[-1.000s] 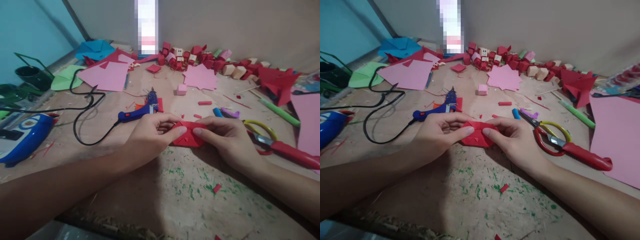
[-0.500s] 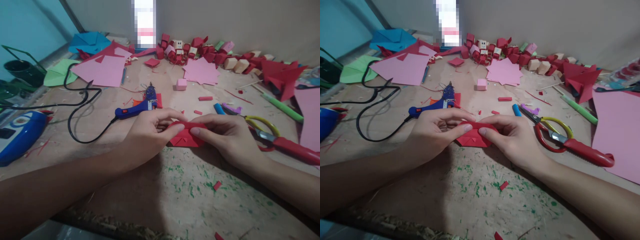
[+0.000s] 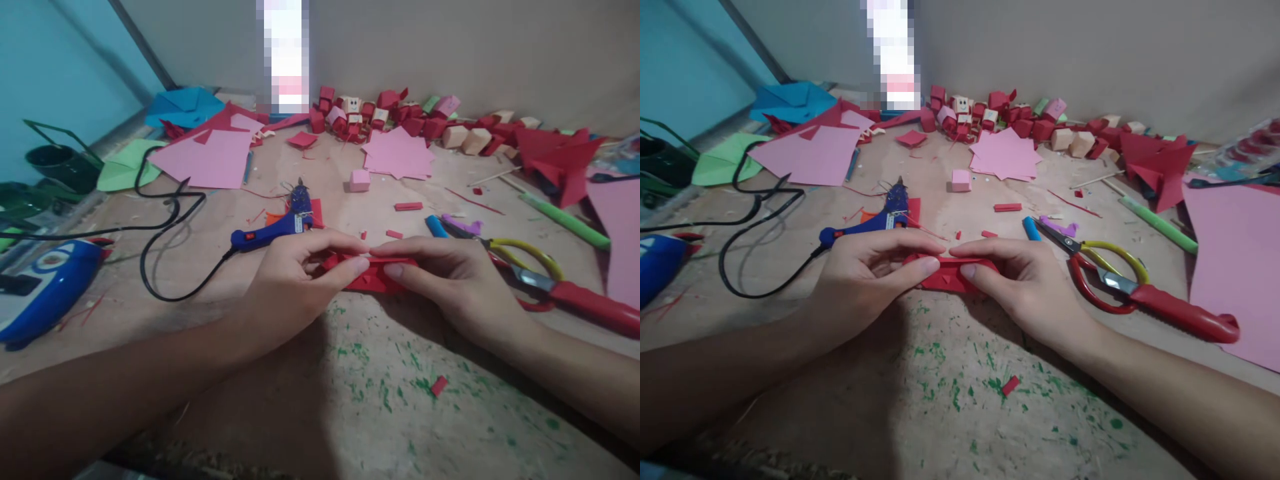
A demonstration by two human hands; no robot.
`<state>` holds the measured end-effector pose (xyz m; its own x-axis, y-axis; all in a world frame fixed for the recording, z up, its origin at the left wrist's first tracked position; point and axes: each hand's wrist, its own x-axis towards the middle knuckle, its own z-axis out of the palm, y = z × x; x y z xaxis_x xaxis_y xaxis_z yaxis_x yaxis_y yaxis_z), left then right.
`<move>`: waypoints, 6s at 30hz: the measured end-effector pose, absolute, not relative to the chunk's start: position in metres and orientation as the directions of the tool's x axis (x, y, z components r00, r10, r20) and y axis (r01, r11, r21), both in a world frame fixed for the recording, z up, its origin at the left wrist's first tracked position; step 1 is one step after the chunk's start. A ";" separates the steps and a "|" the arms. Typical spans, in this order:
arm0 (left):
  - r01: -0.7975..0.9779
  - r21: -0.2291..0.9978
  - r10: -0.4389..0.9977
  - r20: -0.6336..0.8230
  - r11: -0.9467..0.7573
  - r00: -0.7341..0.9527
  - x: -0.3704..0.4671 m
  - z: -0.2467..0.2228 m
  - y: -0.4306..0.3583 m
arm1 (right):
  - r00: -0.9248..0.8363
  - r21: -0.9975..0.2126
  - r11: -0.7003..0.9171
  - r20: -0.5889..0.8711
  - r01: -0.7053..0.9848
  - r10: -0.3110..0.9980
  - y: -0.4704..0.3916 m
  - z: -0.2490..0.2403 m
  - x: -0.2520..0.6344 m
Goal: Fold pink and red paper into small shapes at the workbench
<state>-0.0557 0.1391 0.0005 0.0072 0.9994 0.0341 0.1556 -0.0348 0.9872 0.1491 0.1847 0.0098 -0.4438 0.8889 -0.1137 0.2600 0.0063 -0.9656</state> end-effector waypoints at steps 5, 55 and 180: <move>0.177 0.984 1.000 0.013 -0.014 0.007 -0.056 -0.001 0.138 | -0.462 -0.964 0.007 -0.122 0.266 0.878 0.183 0.014 0.145; 0.106 0.993 0.997 0.041 -0.048 0.065 -0.058 -0.007 0.146 | -0.383 -0.802 0.138 -0.120 0.581 0.916 0.181 0.014 0.153; 0.172 0.985 0.992 -0.049 0.029 0.114 -0.054 -0.012 0.142 | -0.438 -0.961 0.001 -0.125 0.276 0.890 0.182 0.009 0.147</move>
